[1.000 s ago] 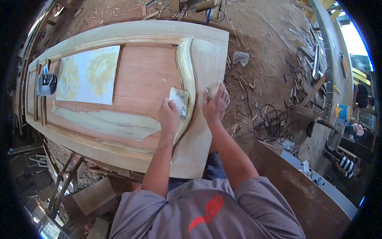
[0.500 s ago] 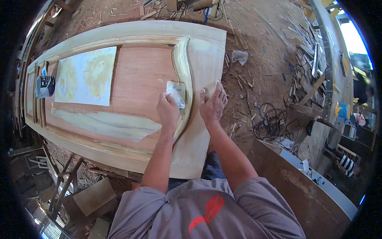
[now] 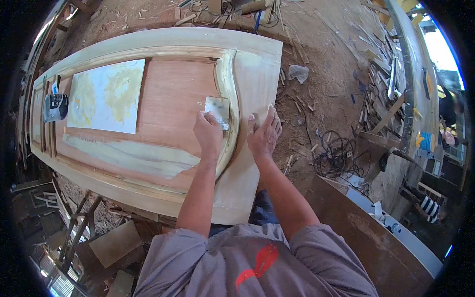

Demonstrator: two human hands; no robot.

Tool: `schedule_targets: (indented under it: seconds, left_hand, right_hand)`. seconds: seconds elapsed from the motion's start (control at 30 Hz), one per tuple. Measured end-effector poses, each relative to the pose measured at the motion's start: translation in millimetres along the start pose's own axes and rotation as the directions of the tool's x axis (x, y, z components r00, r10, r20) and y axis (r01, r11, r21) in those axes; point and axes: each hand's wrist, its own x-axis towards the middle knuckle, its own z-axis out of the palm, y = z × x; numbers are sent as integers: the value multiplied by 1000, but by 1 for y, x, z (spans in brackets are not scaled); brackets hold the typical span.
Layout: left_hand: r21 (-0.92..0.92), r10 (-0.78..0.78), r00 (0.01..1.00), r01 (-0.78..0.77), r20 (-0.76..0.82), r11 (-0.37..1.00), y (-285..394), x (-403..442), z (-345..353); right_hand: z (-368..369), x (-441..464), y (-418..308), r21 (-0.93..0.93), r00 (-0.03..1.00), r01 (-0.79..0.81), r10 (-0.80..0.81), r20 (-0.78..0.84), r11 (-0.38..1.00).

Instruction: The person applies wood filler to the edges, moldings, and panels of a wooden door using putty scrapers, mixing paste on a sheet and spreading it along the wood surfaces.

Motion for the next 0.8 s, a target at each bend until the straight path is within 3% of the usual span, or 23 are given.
schedule_targets:
  seconds: [0.23, 0.8]
  left_hand:
    - [-25, -36, 999, 36, -1, 999, 0, -13, 2]
    - [-22, 50, 994, -52, -101, 998, 8, 19, 15]
  right_hand:
    - [0, 2, 0, 3, 1000, -5, 5, 0, 1000]
    - [0, 1, -2, 4, 1000, -23, 23, 20, 1000]
